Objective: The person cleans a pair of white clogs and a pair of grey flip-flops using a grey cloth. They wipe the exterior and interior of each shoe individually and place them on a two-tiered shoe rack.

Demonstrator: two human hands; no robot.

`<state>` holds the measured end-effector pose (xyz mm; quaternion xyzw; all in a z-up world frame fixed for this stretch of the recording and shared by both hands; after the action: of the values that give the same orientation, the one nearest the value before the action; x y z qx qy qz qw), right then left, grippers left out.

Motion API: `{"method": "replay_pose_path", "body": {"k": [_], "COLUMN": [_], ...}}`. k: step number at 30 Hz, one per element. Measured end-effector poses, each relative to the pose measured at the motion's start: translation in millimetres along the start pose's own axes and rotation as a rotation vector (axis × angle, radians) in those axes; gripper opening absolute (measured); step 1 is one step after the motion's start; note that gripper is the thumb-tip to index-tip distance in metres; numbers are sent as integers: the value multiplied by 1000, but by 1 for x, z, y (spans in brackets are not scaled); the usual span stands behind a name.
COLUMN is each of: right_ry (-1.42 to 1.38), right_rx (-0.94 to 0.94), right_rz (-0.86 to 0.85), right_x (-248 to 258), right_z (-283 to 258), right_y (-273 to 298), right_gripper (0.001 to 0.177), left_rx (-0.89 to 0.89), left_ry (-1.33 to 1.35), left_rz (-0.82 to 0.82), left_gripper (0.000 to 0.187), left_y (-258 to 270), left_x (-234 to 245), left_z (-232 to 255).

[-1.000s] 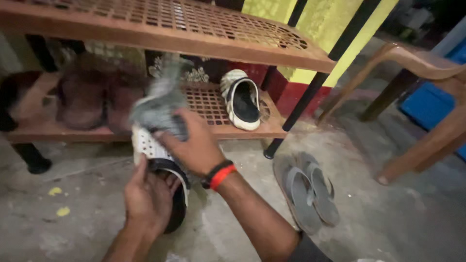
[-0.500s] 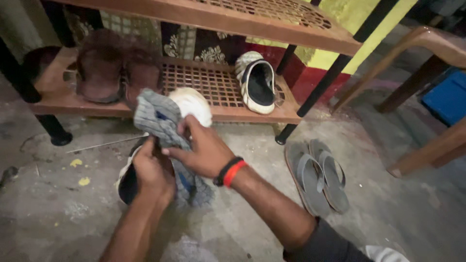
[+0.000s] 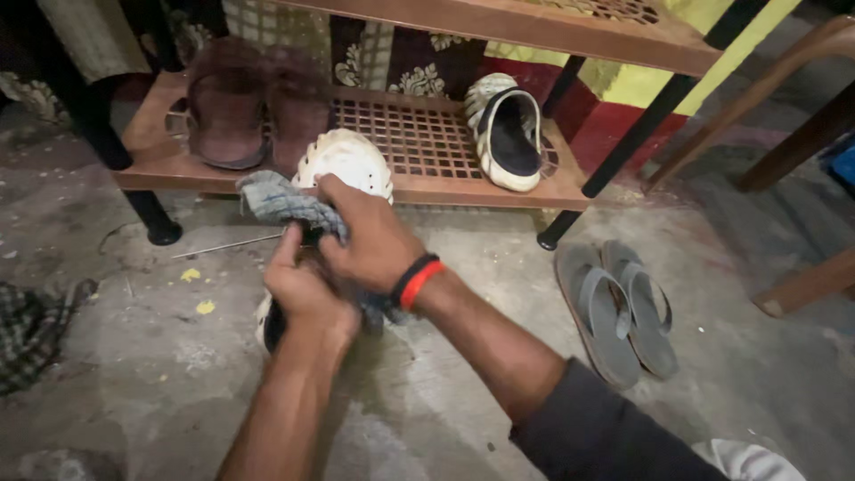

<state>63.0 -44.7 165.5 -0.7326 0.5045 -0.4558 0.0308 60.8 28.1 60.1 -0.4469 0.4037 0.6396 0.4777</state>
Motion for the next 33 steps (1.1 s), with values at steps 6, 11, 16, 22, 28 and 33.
{"method": "replay_pose_path", "body": {"k": [6, 11, 16, 22, 28, 33], "right_ry": [111, 399, 543, -8, -71, -137], "right_rx": [38, -149, 51, -84, -193, -437], "right_rz": [46, 123, 132, 91, 141, 195], "right_x": [15, 43, 40, 8, -9, 15], "right_z": [-16, -10, 4, 45, 25, 42], "right_y": [0, -13, 12, 77, 92, 84], "right_gripper": [59, 78, 76, 72, 85, 91], "left_rx": [-86, 25, 58, -8, -12, -18], "left_ry": [-10, 47, 6, 77, 96, 84], "left_rz": [-24, -33, -53, -116, -106, -44], "left_gripper": [30, 43, 40, 43, 51, 49], "left_y": [-17, -1, -5, -17, -3, 4], "left_x": [25, 2, 7, 13, -4, -11], "left_z": [8, -17, -22, -1, 4, 8]}}
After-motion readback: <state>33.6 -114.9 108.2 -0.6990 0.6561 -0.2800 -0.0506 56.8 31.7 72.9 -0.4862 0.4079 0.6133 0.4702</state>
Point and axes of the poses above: each hand's wrist, its own y-axis away from the middle knuckle, its own x-axis out of the back of the hand, z = x × y, the point moved 8 cm from there along -y, towards the middle knuckle, and after that the axes turned 3 degrees about -x, right-handed, at the moved point
